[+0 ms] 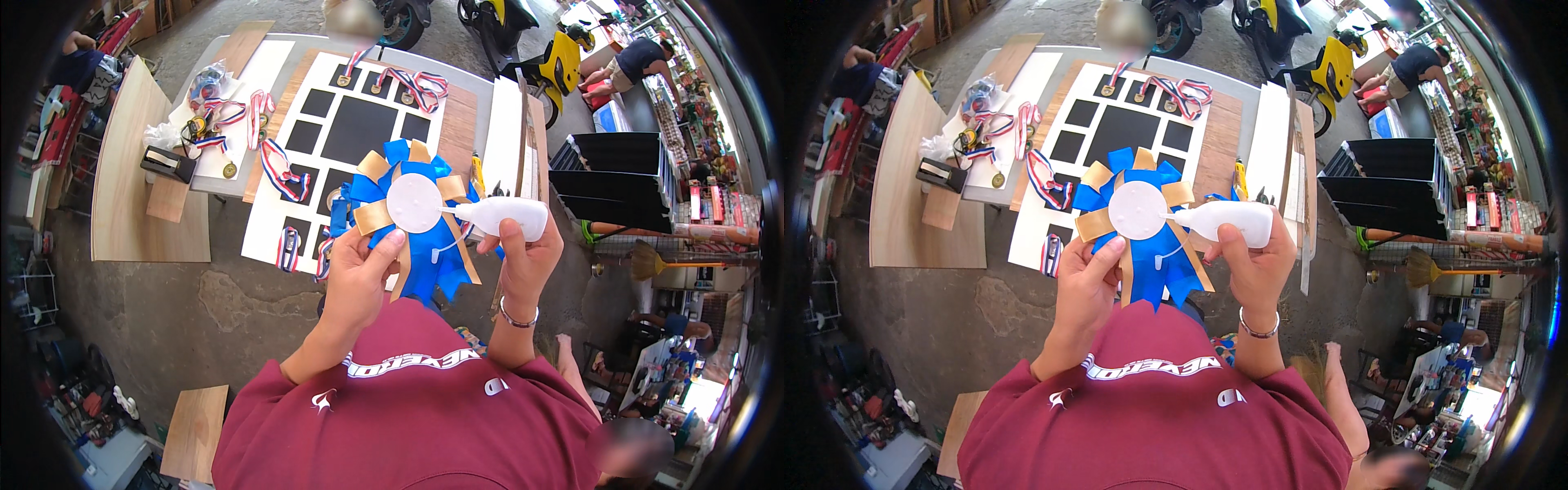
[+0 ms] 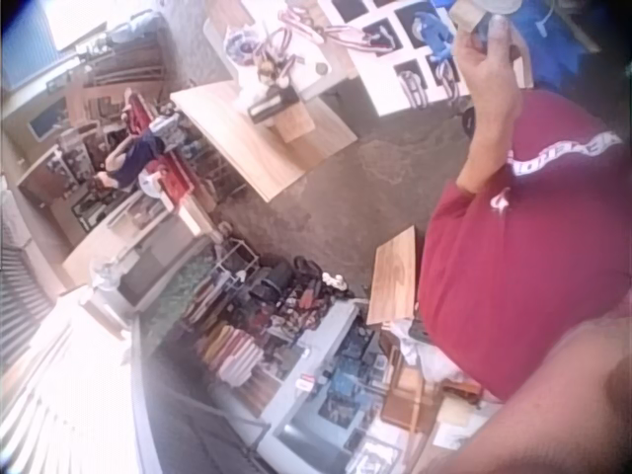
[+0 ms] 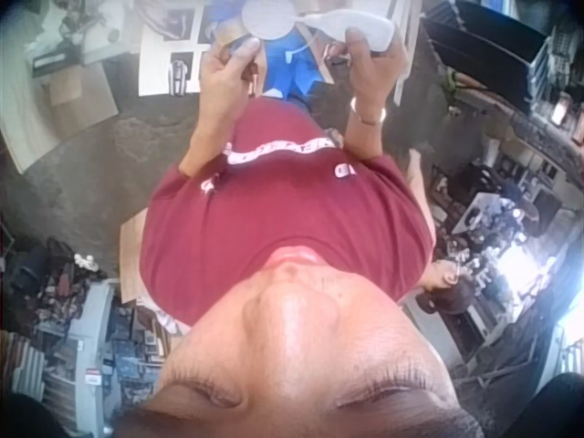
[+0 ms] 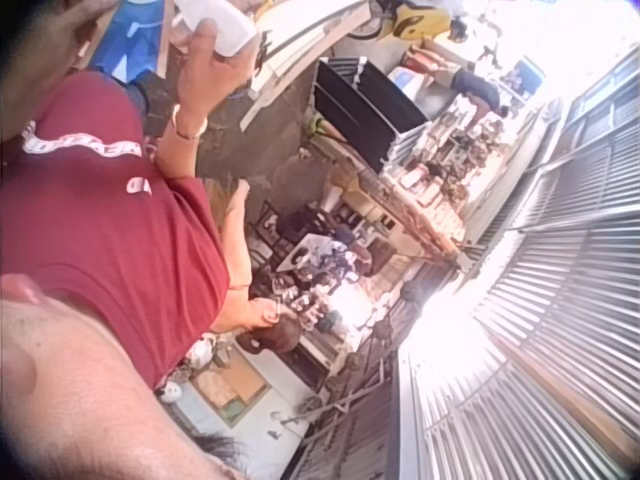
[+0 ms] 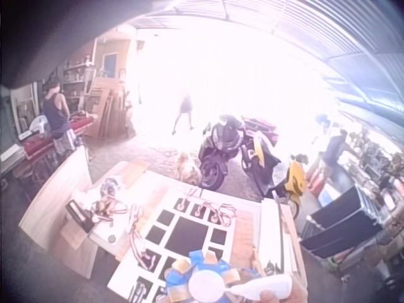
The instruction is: The person assembles a blue and gold award ribbon by folding the ribbons and securing them with a yellow utility knife. They then apply glue to the back of the ribbon and attach a circular center emblem. Finally, the person places the completed ribbon onto a black square on a white display board and uses a tape measure to check the dimensions.
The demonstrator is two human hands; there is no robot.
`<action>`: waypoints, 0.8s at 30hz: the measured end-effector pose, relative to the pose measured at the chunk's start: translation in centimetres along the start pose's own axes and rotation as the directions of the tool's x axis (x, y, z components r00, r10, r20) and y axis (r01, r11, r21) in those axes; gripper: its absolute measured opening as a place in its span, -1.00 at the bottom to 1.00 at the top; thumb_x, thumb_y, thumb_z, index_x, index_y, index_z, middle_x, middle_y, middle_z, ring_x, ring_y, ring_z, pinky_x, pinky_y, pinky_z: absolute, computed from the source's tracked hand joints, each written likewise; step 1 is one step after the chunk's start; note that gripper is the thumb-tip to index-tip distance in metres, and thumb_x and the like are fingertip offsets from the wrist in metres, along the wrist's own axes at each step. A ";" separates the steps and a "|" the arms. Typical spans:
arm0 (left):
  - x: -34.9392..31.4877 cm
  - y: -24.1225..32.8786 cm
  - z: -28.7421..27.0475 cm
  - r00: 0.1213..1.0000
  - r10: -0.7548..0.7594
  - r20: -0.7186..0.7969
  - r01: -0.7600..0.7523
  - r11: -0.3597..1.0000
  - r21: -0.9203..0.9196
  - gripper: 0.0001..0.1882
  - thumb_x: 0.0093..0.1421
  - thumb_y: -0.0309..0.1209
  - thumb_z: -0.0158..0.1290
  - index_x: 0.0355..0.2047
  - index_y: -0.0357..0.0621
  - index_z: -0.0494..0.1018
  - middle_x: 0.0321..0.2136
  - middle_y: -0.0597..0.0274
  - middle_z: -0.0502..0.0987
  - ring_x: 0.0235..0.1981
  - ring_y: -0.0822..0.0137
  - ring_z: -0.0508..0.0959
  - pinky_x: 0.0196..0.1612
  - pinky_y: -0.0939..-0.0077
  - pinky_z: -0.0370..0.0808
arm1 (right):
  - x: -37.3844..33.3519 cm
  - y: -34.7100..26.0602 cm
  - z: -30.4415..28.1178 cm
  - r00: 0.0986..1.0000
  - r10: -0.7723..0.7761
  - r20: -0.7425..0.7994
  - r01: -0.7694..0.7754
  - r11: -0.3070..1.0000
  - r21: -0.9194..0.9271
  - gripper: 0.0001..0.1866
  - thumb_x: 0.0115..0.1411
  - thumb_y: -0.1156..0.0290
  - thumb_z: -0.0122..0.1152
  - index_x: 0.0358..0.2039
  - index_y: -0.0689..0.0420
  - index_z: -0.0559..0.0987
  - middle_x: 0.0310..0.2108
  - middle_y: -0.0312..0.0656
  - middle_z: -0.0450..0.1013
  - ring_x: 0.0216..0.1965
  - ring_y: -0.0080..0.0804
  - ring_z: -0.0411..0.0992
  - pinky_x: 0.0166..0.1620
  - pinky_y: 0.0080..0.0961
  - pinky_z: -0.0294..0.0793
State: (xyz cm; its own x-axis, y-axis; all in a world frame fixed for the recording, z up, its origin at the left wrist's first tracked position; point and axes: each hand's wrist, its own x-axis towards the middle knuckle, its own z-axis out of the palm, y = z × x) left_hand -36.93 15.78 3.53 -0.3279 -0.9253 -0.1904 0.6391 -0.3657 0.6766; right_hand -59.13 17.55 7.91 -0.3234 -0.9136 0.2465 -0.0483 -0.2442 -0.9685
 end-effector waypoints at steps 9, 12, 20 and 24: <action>-0.1 -0.1 0.5 1.000 0.010 0.019 -0.012 0.996 0.083 -0.70 0.47 -0.44 0.14 0.14 -0.30 0.52 -0.12 0.23 0.70 -0.20 0.51 0.70 -0.11 0.51 0.69 | -0.1 -0.4 0.1 0.999 -0.031 0.010 0.031 0.999 -0.016 -0.72 0.35 0.48 0.38 -0.04 0.36 0.53 -0.28 -0.02 0.66 -0.45 -0.46 0.65 -0.42 -0.59 0.63; -0.2 -0.2 0.7 0.999 0.008 0.045 -0.013 0.995 0.103 -0.68 0.47 -0.44 0.13 0.16 -0.33 0.51 -0.10 0.23 0.69 -0.16 0.50 0.68 -0.05 0.46 0.68 | 0.1 -0.5 1.1 1.000 -0.023 0.017 0.023 1.000 -0.003 -0.73 0.35 0.48 0.39 -0.05 0.35 0.54 -0.31 -0.06 0.66 -0.46 -0.49 0.64 -0.43 -0.62 0.60; -0.5 -0.2 1.0 0.998 0.007 0.067 -0.015 0.992 0.123 -0.66 0.48 -0.48 0.09 0.20 -0.35 0.49 -0.06 0.19 0.67 -0.11 0.49 0.66 0.00 0.42 0.68 | 0.0 -0.2 1.7 0.998 -0.015 0.055 0.019 0.998 -0.068 -0.74 0.35 0.49 0.39 -0.07 0.36 0.55 -0.33 -0.08 0.65 -0.46 -0.51 0.63 -0.42 -0.63 0.59; -0.5 0.0 1.1 0.999 0.016 0.049 -0.022 0.994 0.111 -0.66 0.48 -0.48 0.09 0.20 -0.36 0.49 -0.06 0.19 0.67 -0.12 0.49 0.66 -0.01 0.42 0.68 | 0.4 0.2 1.0 1.000 -0.002 -0.005 0.002 0.999 -0.047 -0.74 0.34 0.51 0.38 -0.07 0.38 0.55 -0.29 -0.04 0.66 -0.45 -0.48 0.64 -0.41 -0.60 0.62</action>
State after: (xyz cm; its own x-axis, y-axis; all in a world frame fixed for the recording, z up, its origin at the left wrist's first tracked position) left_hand -37.53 16.39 4.45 -0.3507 -0.9253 -0.1445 0.5653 -0.3322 0.7550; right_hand -58.33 16.84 7.89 -0.3277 -0.9115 0.2485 -0.0930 -0.2306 -0.9686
